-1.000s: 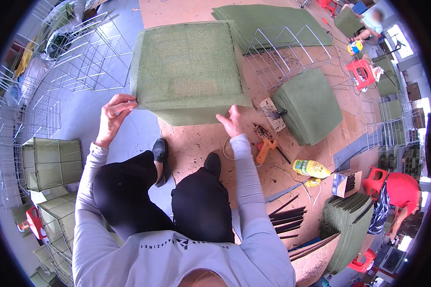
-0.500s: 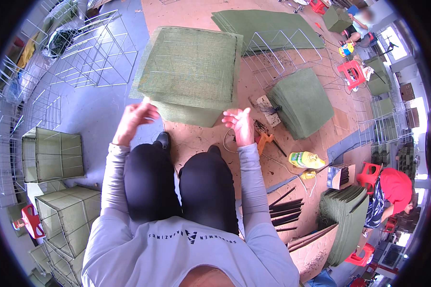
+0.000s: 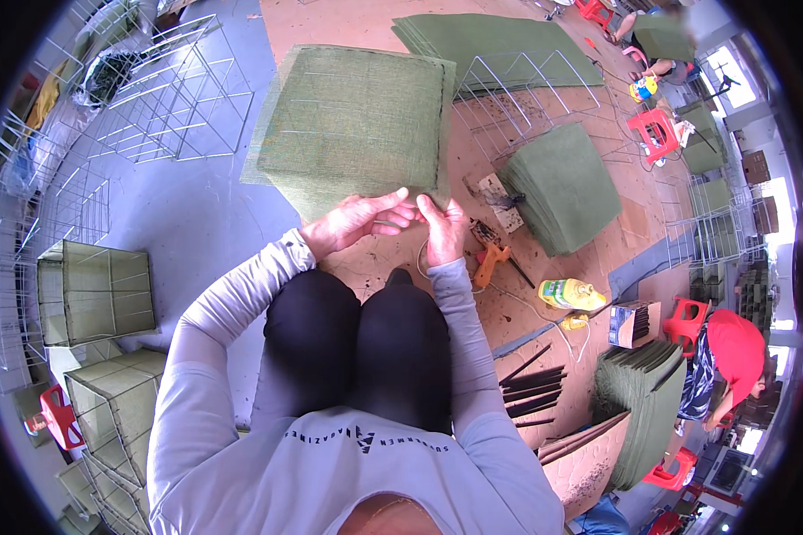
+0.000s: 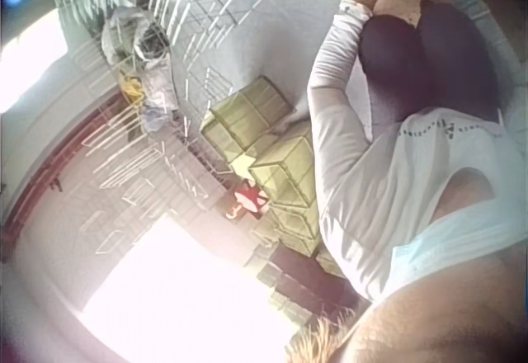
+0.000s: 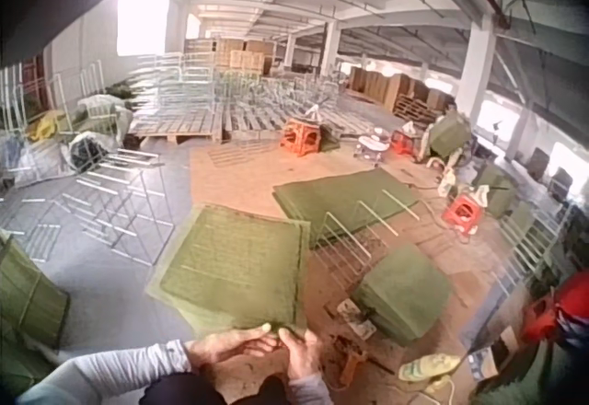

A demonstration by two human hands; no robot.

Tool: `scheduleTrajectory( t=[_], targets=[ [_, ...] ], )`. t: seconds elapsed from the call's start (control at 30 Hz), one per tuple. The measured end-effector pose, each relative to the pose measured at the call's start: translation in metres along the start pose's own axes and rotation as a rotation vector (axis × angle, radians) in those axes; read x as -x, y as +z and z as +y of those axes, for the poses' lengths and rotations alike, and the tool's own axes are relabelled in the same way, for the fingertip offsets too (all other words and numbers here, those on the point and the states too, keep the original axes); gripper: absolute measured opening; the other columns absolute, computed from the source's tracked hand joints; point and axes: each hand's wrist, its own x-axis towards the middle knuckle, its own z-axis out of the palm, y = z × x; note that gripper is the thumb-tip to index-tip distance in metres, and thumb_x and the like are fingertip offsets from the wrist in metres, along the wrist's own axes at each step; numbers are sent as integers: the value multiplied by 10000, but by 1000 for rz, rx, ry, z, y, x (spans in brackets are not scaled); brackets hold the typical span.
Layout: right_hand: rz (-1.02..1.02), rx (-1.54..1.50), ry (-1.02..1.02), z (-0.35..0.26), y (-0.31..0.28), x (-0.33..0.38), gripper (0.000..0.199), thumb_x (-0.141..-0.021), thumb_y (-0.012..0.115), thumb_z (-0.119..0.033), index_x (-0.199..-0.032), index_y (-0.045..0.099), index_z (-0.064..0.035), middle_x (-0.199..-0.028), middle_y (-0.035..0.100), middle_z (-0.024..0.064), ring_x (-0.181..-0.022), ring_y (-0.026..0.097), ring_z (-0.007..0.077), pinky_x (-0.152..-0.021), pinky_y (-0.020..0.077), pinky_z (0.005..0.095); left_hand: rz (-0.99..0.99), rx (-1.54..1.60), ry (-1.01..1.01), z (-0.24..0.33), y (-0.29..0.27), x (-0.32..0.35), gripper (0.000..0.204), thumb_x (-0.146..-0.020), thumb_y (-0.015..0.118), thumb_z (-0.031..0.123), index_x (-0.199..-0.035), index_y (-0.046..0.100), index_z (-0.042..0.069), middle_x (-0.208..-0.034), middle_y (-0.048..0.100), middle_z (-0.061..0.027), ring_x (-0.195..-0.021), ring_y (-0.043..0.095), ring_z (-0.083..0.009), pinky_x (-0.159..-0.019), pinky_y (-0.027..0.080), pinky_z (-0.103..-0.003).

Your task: Assembling fabric-covered foam panels onto wire frames using a hot glue gun in a manufacturing setting.

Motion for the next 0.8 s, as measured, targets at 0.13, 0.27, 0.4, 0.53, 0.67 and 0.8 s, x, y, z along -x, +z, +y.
scheduleTrajectory(
  t=[0.13,0.27,0.4,0.53,0.67,0.8],
  targets=[
    [13,18,-30,0,-1,0,122,-791,680,-81,-878,633,-9,-789,649,44,-647,564,94,-606,456,249,75,-69,56,-2,8,-5,378,-864,596,368,-996,627,15,-924,626,-50,-849,583,-124,-792,476,-265],
    [-8,68,-35,0,-3,-3,115,-792,674,-66,-874,629,0,-787,650,52,-646,570,96,-602,465,251,140,-151,185,-8,6,-10,356,-869,601,328,-982,629,-9,-899,636,-72,-801,595,-144,-772,493,-275],
    [-33,117,-82,4,-5,-4,105,-799,662,-52,-867,619,15,-775,648,60,-632,571,99,-589,464,240,176,-208,267,-13,3,-15,293,-874,599,257,-992,634,-9,-876,654,-96,-772,618,-159,-724,523,-282],
    [-27,146,-149,7,-5,-5,91,-804,652,-36,-862,612,21,-773,647,63,-619,568,96,-570,460,231,178,-257,313,-11,6,-17,289,-873,596,258,-953,644,-16,-856,662,-85,-771,618,-153,-740,511,-286],
    [-21,130,-151,8,-3,-8,79,-805,644,-21,-860,608,23,-773,645,62,-604,563,89,-547,456,225,239,-379,318,-12,3,-21,272,-877,592,233,-982,650,-11,-857,672,-87,-760,634,-152,-716,512,-279],
    [-7,134,-137,8,-2,-9,79,-806,642,-24,-865,612,19,-776,646,58,-607,561,91,-567,459,230,261,-478,287,-9,4,-18,282,-877,591,248,-988,652,-4,-859,674,-76,-755,633,-141,-716,504,-275]
  ],
)
